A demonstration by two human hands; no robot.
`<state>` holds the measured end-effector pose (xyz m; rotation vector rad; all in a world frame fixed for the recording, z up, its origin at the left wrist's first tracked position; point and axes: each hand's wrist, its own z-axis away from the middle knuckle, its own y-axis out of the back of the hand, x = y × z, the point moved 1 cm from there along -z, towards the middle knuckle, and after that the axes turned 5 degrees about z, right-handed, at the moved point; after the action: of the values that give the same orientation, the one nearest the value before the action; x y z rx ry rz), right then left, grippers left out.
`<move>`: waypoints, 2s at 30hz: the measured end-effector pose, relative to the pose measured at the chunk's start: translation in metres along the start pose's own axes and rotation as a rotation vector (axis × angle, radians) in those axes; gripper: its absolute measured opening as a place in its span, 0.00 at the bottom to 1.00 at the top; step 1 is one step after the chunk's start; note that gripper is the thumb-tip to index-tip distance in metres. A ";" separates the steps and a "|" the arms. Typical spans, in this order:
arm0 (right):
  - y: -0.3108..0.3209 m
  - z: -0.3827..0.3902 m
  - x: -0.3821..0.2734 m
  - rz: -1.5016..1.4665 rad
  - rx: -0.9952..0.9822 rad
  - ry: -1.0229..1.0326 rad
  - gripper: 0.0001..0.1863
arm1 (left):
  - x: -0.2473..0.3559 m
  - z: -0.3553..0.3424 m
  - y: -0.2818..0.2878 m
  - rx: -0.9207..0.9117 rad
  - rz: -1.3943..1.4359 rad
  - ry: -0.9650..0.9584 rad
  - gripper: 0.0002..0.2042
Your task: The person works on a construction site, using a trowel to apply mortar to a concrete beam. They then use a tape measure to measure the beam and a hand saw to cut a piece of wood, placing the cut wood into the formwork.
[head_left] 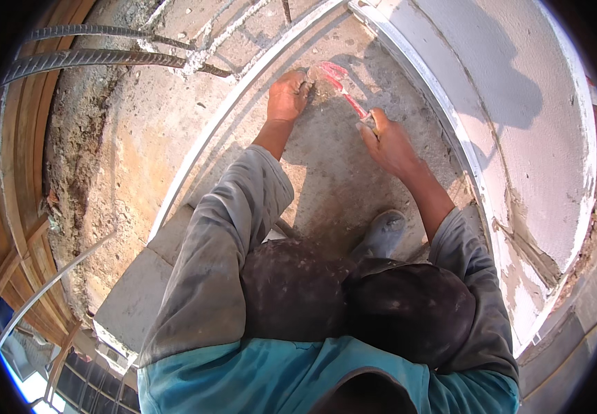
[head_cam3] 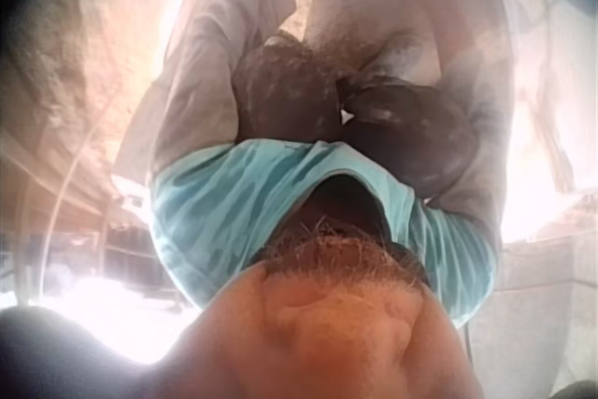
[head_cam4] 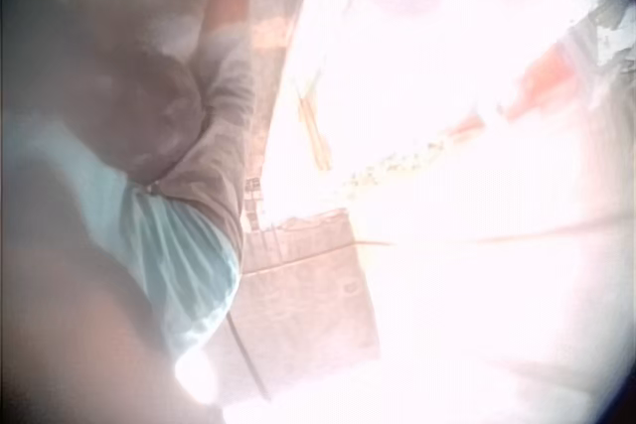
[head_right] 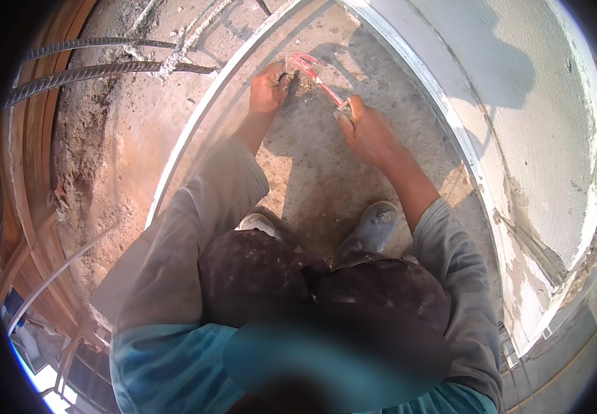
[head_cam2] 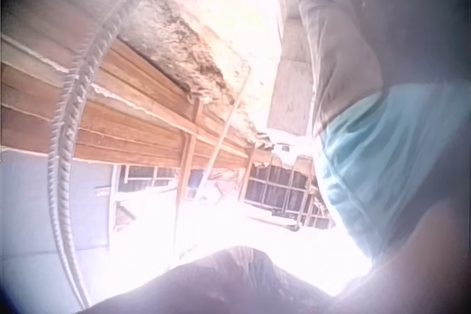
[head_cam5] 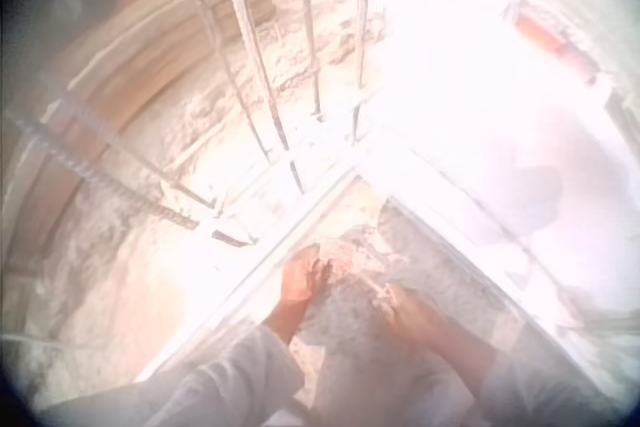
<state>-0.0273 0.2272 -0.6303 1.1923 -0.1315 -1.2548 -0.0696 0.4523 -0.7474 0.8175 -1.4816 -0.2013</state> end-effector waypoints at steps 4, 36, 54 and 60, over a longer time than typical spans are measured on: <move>-0.017 0.016 0.002 -0.384 0.115 -0.101 0.22 | 0.003 0.000 -0.004 0.031 0.032 0.025 0.08; -0.019 0.010 0.012 -0.042 0.137 0.072 0.14 | 0.006 0.002 -0.009 0.078 0.084 0.018 0.08; -0.023 0.045 0.072 -0.791 0.235 -0.284 0.18 | 0.082 0.101 -0.041 -0.515 -0.239 -0.396 0.23; -0.002 0.104 0.082 -0.614 0.219 -0.240 0.16 | 0.112 0.211 0.009 -1.187 0.197 -0.123 0.16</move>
<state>-0.0649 0.1005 -0.6265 1.3147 -0.0814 -1.9639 -0.2541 0.3168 -0.6769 -0.3012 -1.2413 -0.8822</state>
